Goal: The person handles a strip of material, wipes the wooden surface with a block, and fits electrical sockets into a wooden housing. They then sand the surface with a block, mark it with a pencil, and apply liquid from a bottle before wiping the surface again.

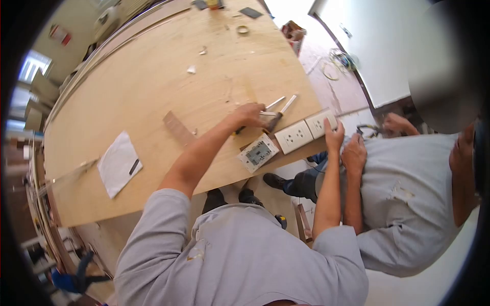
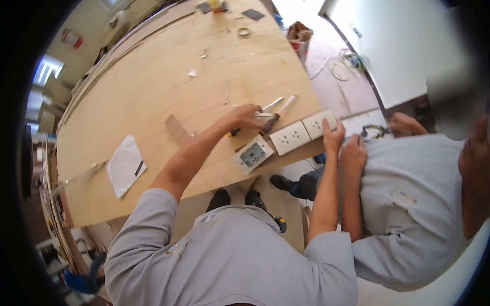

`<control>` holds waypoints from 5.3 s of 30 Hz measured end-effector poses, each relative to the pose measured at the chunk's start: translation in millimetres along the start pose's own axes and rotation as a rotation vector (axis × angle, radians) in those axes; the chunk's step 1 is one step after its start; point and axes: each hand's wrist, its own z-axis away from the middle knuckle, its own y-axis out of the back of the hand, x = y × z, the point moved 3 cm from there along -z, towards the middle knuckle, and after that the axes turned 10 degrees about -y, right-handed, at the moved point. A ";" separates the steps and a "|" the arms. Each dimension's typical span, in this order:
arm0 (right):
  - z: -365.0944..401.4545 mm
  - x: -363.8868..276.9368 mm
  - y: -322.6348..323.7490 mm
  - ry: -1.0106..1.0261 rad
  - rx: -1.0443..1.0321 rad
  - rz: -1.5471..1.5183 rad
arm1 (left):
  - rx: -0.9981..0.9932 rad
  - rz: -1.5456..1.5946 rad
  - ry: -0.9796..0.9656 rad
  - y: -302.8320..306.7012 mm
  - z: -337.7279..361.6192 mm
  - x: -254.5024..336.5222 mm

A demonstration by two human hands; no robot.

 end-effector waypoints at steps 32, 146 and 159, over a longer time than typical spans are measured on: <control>129.2 -120.7 -19.1 0.806 -0.779 0.530 | 0.067 -0.421 -0.154 12.6 8.7 9.5; 509.0 -279.0 -300.0 -0.032 -0.059 0.589 | 0.664 -0.204 -0.149 -9.9 586.4 -272.7; 509.5 -273.3 -308.5 0.035 0.019 0.562 | 0.653 -0.189 -0.113 -8.4 583.8 -276.5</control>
